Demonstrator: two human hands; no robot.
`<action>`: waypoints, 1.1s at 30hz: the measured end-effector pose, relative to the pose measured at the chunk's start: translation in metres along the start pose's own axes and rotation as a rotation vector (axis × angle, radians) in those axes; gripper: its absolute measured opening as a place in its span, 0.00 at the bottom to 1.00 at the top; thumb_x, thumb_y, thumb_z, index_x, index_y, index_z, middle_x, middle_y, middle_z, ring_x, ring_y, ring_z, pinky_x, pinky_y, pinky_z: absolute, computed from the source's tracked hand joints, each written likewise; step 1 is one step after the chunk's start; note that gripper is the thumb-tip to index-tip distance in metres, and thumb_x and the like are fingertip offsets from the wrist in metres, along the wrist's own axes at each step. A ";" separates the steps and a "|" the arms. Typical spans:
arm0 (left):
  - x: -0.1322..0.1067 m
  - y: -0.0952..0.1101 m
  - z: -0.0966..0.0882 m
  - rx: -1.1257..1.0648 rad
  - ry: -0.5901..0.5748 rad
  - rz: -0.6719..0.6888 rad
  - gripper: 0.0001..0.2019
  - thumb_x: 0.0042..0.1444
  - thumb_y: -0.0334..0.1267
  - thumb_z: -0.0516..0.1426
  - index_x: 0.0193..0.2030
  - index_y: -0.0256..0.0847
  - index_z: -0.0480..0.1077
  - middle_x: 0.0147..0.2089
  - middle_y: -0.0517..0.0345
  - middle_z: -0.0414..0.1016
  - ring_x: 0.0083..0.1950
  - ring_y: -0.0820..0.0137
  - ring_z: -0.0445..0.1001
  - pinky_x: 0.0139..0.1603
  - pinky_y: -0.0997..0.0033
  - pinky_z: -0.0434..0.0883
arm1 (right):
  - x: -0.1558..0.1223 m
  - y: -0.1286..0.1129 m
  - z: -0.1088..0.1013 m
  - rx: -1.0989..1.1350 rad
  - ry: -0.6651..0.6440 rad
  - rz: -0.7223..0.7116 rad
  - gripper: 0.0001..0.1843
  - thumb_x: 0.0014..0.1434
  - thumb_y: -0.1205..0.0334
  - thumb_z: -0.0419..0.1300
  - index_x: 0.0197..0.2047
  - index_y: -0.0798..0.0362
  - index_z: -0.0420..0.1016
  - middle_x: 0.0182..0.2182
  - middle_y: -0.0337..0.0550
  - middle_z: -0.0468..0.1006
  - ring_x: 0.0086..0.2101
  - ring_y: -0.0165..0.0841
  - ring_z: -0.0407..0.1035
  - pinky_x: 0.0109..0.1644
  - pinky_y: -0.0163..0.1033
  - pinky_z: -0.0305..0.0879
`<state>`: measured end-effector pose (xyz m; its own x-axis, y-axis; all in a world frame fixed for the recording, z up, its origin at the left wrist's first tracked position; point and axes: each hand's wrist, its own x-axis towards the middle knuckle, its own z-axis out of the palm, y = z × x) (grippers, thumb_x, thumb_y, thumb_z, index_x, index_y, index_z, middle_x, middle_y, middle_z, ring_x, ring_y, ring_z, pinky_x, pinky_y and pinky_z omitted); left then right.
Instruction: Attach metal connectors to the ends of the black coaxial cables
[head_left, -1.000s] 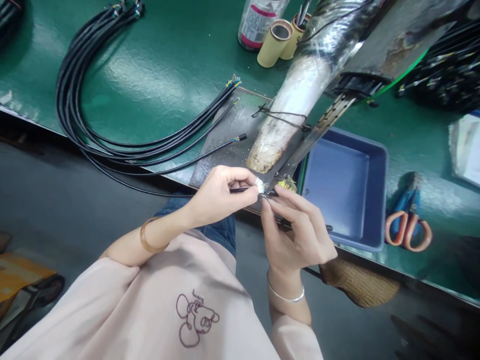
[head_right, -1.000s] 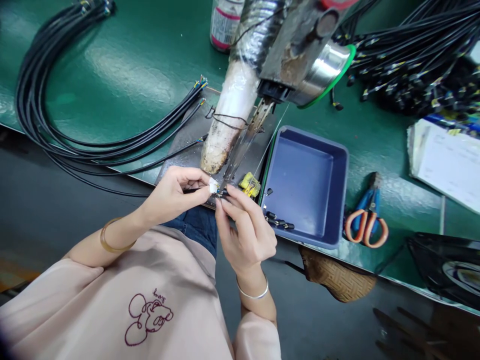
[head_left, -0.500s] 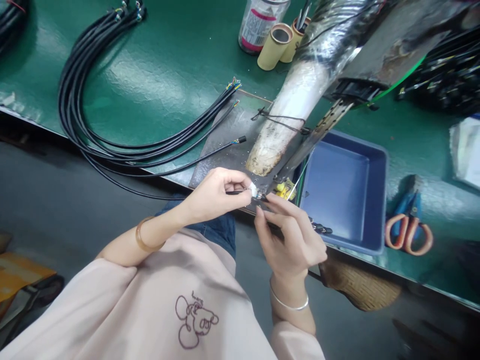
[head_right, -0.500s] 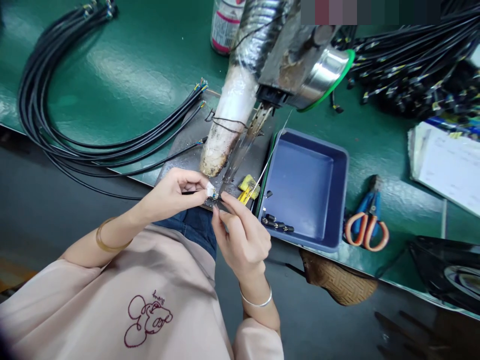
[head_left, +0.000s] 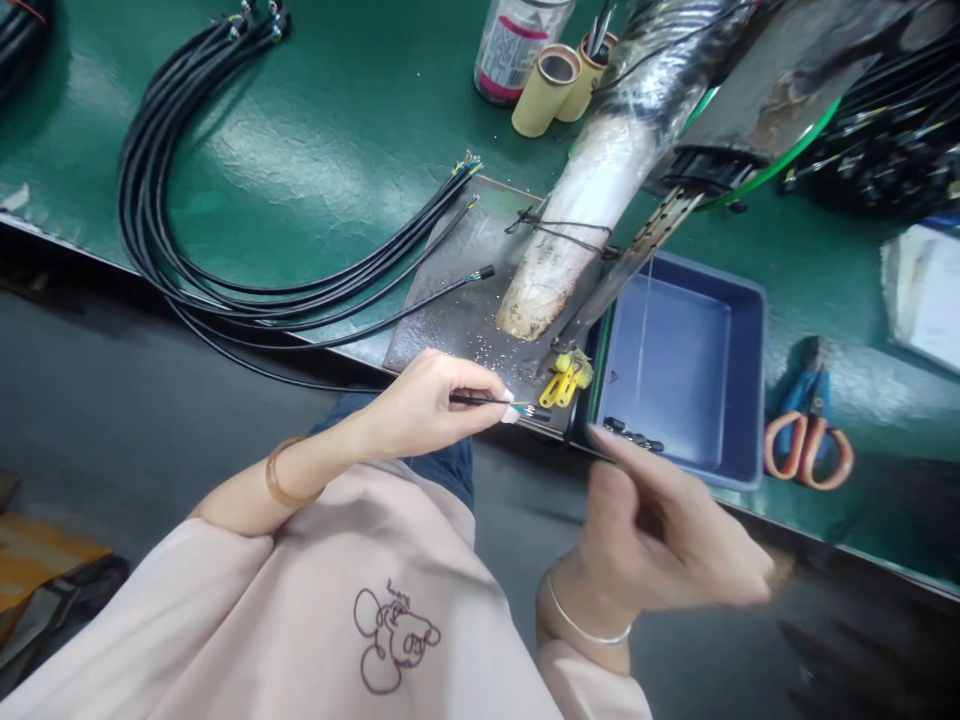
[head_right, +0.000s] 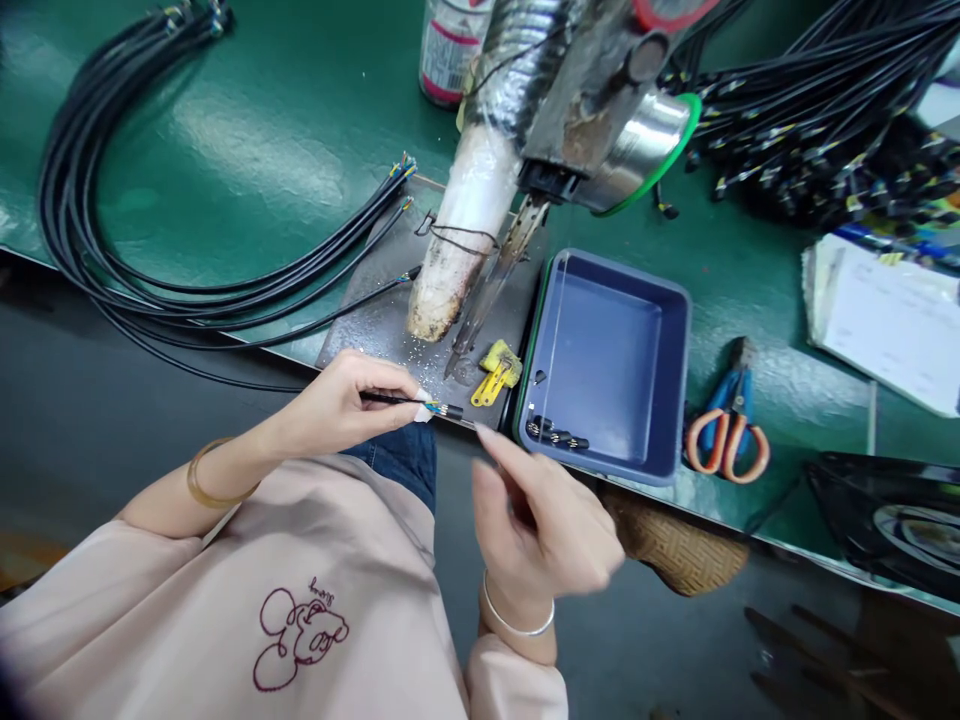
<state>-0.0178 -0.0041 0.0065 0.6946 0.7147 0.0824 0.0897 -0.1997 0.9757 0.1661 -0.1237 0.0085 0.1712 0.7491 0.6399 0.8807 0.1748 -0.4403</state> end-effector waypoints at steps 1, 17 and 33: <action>-0.001 0.001 0.001 0.035 0.013 0.034 0.08 0.59 0.32 0.59 0.29 0.34 0.76 0.24 0.62 0.71 0.25 0.79 0.60 0.29 0.78 0.59 | 0.004 -0.004 0.003 -0.033 -0.029 -0.028 0.11 0.63 0.65 0.65 0.48 0.44 0.81 0.17 0.29 0.70 0.15 0.24 0.60 0.22 0.31 0.59; -0.012 -0.002 0.010 0.304 0.136 0.309 0.08 0.63 0.30 0.59 0.33 0.33 0.77 0.24 0.62 0.71 0.24 0.78 0.64 0.28 0.78 0.61 | 0.015 -0.006 0.014 0.085 -0.139 0.047 0.06 0.61 0.66 0.67 0.42 0.48 0.83 0.20 0.30 0.75 0.16 0.22 0.60 0.22 0.30 0.58; -0.016 -0.003 0.008 0.504 0.215 0.583 0.13 0.70 0.35 0.53 0.37 0.35 0.75 0.24 0.62 0.70 0.25 0.78 0.66 0.30 0.79 0.64 | 0.017 -0.002 0.011 0.459 -0.215 0.322 0.15 0.66 0.50 0.59 0.43 0.50 0.81 0.20 0.34 0.73 0.17 0.26 0.63 0.20 0.31 0.55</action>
<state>-0.0239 -0.0201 0.0008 0.5811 0.5053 0.6380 0.1020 -0.8229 0.5589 0.1624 -0.1042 0.0128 0.2626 0.9144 0.3081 0.5100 0.1395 -0.8488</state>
